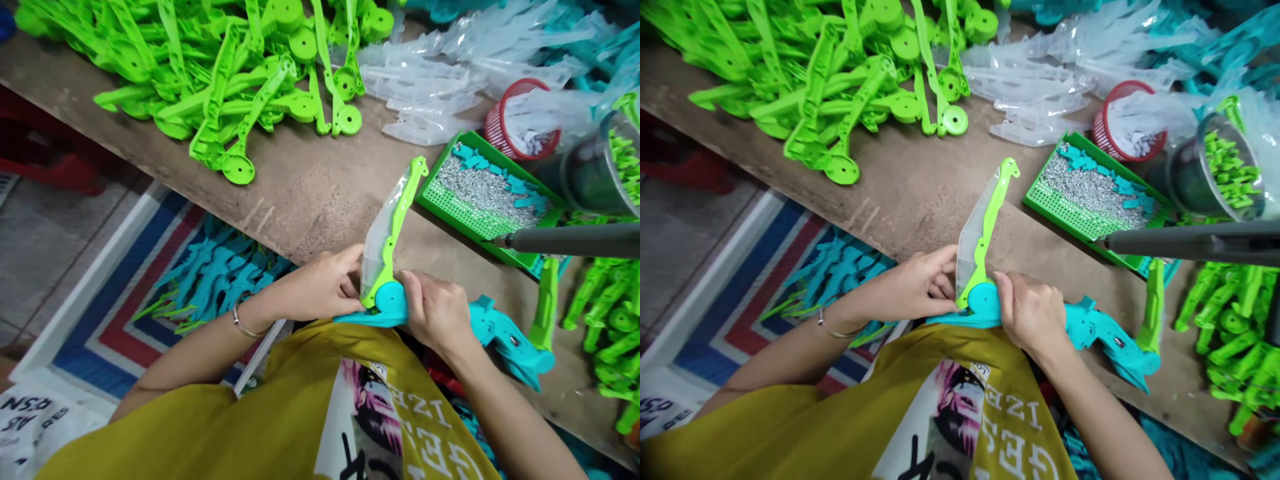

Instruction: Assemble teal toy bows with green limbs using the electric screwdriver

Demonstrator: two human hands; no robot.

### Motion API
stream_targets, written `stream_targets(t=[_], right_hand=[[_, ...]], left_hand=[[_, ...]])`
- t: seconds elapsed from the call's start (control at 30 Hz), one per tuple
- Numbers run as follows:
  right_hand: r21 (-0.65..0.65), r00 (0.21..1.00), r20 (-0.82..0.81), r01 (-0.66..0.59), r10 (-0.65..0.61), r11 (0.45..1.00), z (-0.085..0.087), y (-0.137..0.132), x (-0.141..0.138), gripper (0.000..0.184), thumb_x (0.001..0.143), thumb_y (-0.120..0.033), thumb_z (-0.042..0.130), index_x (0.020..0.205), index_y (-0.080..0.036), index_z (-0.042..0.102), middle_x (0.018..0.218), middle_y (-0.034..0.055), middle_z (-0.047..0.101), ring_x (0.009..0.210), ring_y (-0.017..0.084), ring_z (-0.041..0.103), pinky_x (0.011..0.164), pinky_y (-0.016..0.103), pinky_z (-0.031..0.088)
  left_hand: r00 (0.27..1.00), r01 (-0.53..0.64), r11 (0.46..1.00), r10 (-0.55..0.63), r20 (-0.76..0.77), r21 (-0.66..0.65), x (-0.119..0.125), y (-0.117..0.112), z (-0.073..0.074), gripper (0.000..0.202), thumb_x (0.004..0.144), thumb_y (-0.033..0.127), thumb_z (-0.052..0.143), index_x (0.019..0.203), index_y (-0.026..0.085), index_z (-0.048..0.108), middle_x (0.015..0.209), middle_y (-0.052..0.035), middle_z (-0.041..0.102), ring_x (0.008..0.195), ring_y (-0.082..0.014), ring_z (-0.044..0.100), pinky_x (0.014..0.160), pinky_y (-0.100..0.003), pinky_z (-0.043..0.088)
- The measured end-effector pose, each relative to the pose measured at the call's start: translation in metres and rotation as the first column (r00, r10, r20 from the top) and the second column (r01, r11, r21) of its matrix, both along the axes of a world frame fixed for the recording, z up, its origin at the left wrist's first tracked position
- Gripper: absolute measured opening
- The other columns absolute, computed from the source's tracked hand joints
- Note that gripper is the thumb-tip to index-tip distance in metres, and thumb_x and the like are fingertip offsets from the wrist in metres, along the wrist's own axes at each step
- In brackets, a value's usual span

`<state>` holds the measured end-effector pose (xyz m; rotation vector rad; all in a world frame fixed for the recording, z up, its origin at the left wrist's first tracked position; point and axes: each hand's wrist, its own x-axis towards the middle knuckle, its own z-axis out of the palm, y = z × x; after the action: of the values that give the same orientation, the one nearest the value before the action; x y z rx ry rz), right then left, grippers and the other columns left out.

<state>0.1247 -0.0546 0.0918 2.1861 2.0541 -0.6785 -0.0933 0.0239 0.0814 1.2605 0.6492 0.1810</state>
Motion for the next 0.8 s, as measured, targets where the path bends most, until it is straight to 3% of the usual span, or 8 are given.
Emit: stream_targets(t=[0.13,0.3,0.47,0.53,0.6,0.67,0.73,0.8], right_hand=[[0.007,1.000,-0.024,-0.006,0.007,1.000,0.002,0.002,0.000,0.066,0.103,-0.048,0.017,0.079,-0.018,0.071,0.072,0.0111,0.074,0.064,0.020,0.067,0.059,0.029,0.032],[-0.002,1.000,-0.019,-0.014,0.014,1.000,0.003,0.007,-0.001,0.064,0.103,-0.045,0.019,0.075,-0.018,0.069,0.065,0.0106,0.071,0.057,0.019,0.063,0.057,0.030,0.029],[-0.040,0.998,-0.057,-0.023,0.021,0.999,0.004,0.009,-0.002,0.063,0.103,-0.042,0.018,0.076,-0.019,0.069,0.068,0.0101,0.073,0.061,0.019,0.065,0.060,0.030,0.032],[-0.061,0.998,-0.054,-0.025,0.022,0.998,0.003,0.009,-0.002,0.063,0.103,-0.042,0.018,0.076,-0.019,0.069,0.071,0.0104,0.074,0.062,0.020,0.066,0.060,0.030,0.033],[-0.083,0.999,-0.039,-0.018,0.015,0.996,0.000,0.009,0.000,0.062,0.103,-0.042,0.019,0.077,-0.018,0.070,0.074,0.0115,0.075,0.065,0.021,0.068,0.061,0.031,0.034],[-0.101,1.000,-0.027,0.004,-0.007,0.995,-0.003,0.009,0.002,0.061,0.104,-0.042,0.021,0.081,-0.018,0.072,0.080,0.0127,0.077,0.072,0.023,0.071,0.063,0.030,0.036],[-0.110,0.999,-0.025,0.022,-0.025,0.994,-0.006,0.010,0.004,0.060,0.104,-0.042,0.021,0.085,-0.018,0.073,0.085,0.0132,0.078,0.078,0.024,0.073,0.066,0.030,0.037],[-0.119,0.999,-0.025,0.025,-0.028,0.993,-0.007,0.011,0.004,0.060,0.104,-0.042,0.020,0.084,-0.018,0.072,0.085,0.0129,0.079,0.080,0.024,0.073,0.067,0.030,0.037]], left_hand=[[0.999,0.033,0.999,-0.033,0.005,0.028,0.002,0.000,0.002,0.045,0.081,0.015,0.068,0.118,0.020,0.044,0.102,-0.0060,0.074,0.079,-0.0186,0.076,0.060,-0.023,0.058],[0.997,0.055,0.998,-0.053,0.059,-0.032,0.004,0.000,-0.005,0.041,0.083,0.015,0.066,0.119,0.019,0.047,0.106,-0.0082,0.073,0.086,-0.0185,0.073,0.066,-0.026,0.058],[0.988,0.066,0.969,-0.030,0.153,-0.239,0.007,0.001,-0.013,0.045,0.079,0.017,0.067,0.121,0.017,0.052,0.107,-0.0091,0.071,0.088,-0.0188,0.072,0.070,-0.028,0.058],[0.992,0.050,0.970,-0.021,0.122,-0.236,0.008,0.002,-0.014,0.050,0.077,0.019,0.072,0.123,0.016,0.053,0.106,-0.0097,0.072,0.089,-0.0206,0.073,0.072,-0.031,0.059],[0.999,-0.010,0.994,0.015,0.045,-0.112,0.008,0.001,-0.013,0.062,0.075,0.022,0.077,0.131,0.017,0.051,0.108,-0.0109,0.072,0.092,-0.0238,0.073,0.077,-0.035,0.060],[0.991,-0.129,0.985,0.132,-0.018,0.110,0.008,0.000,-0.011,0.084,0.072,0.028,0.083,0.145,0.021,0.042,0.125,-0.0152,0.067,0.106,-0.0294,0.071,0.086,-0.042,0.060],[0.964,-0.253,0.897,0.267,0.011,0.362,0.008,-0.002,-0.011,0.104,0.070,0.034,0.087,0.155,0.026,0.029,0.150,-0.0189,0.049,0.130,-0.0374,0.057,0.102,-0.050,0.053],[0.951,-0.296,0.783,0.297,0.089,0.546,0.008,-0.002,-0.010,0.109,0.072,0.040,0.086,0.159,0.031,0.020,0.165,-0.0166,0.027,0.149,-0.0427,0.032,0.115,-0.058,0.040]])
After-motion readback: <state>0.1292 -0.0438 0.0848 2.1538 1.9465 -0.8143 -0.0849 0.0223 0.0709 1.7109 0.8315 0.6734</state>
